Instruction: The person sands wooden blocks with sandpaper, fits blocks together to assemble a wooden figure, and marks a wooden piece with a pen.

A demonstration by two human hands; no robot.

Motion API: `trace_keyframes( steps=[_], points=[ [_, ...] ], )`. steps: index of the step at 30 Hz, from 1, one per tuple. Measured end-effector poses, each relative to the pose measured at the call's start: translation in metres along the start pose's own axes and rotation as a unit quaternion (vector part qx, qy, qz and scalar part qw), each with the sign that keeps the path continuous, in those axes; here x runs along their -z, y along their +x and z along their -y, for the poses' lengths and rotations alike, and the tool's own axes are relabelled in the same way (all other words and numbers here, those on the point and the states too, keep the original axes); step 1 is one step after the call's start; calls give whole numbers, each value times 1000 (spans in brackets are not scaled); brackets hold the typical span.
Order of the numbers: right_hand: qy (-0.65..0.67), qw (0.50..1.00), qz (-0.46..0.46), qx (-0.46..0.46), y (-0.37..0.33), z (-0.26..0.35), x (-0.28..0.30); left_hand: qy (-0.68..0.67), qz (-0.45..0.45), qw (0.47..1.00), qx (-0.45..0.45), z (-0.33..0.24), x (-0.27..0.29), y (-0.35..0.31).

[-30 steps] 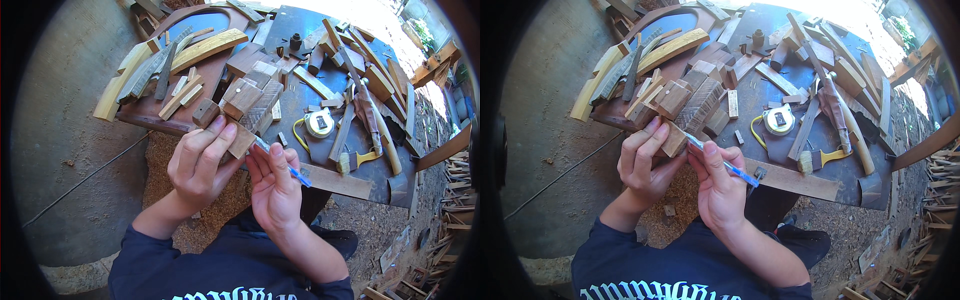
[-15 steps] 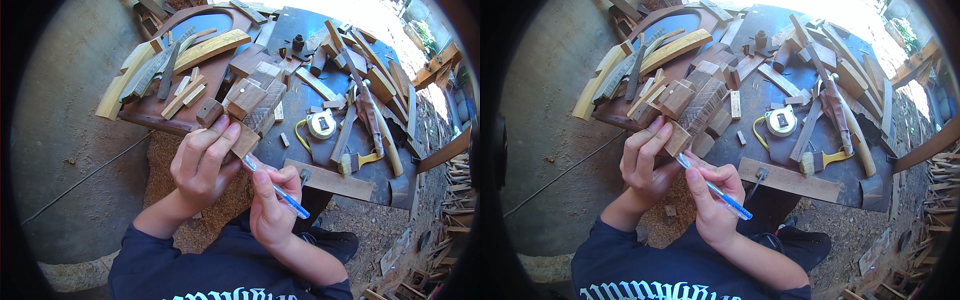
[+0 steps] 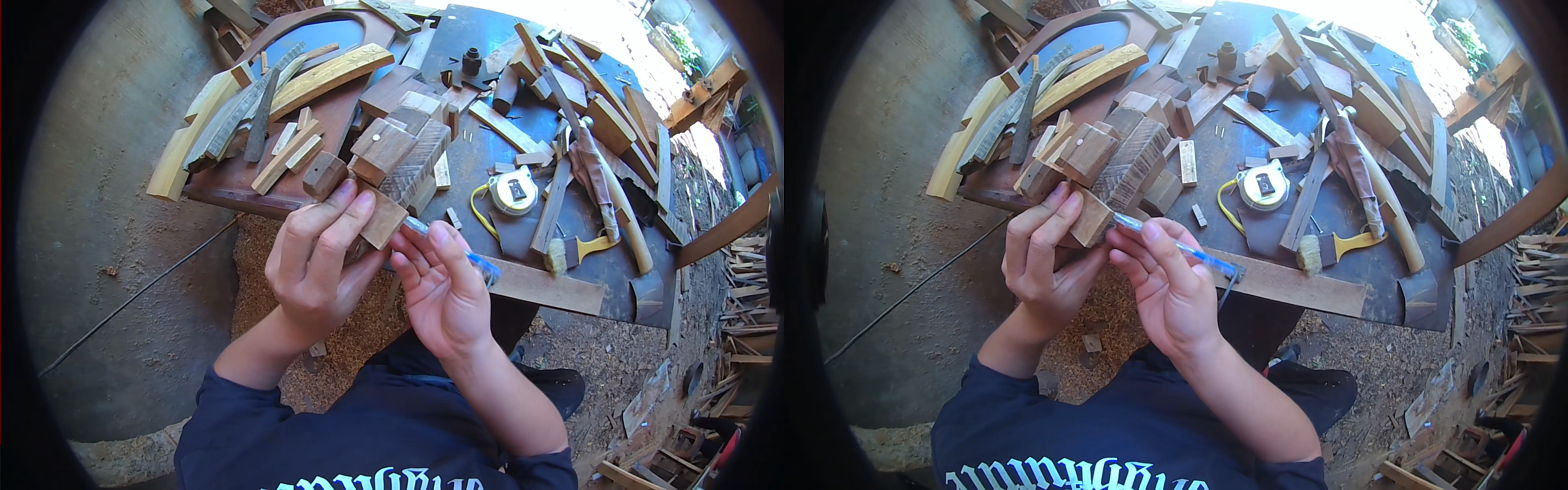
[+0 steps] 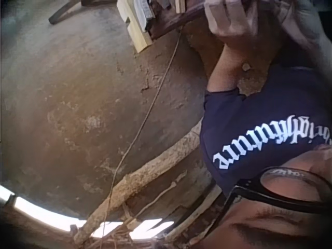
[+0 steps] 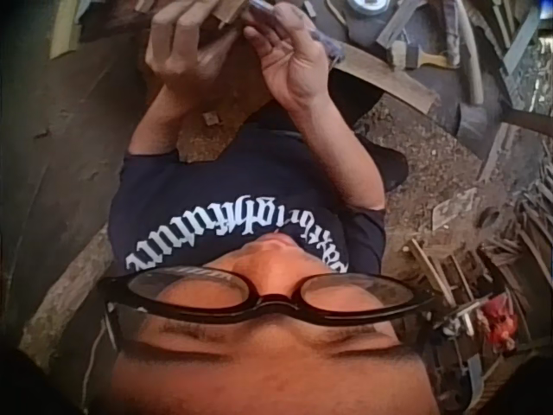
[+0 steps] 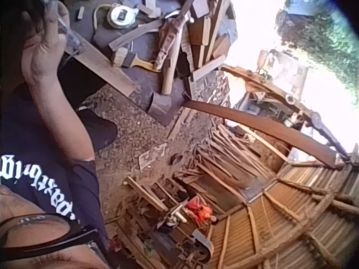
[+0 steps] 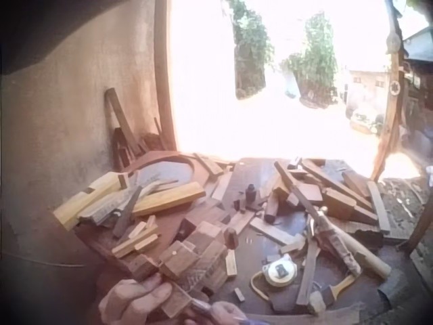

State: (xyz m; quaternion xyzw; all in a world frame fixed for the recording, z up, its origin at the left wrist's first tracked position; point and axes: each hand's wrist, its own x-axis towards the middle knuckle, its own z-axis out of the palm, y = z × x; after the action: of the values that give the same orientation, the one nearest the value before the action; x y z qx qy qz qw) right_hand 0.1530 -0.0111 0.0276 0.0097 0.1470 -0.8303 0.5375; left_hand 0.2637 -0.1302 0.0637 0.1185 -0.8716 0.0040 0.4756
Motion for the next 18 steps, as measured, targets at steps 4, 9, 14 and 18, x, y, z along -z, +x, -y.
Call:
trace_keyframes(
  steps=[4, 9, 14, 18],
  points=[
    [4, 999, -25, -24, 3, -1, -4, -1, -8, 1000, -3, 1, -2, -1],
    [-8, 999, -46, -26, 5, -5, -9, 10, -11, 1000, -7, 1, -2, -2],
    [5, 997, -68, -41, -2, -9, -14, 2, -3, 1000, 0, -2, 1, -4],
    [-25, 997, -64, -43, -7, -16, -13, 12, -1, 1000, 0, -1, 2, -4]
  ],
)
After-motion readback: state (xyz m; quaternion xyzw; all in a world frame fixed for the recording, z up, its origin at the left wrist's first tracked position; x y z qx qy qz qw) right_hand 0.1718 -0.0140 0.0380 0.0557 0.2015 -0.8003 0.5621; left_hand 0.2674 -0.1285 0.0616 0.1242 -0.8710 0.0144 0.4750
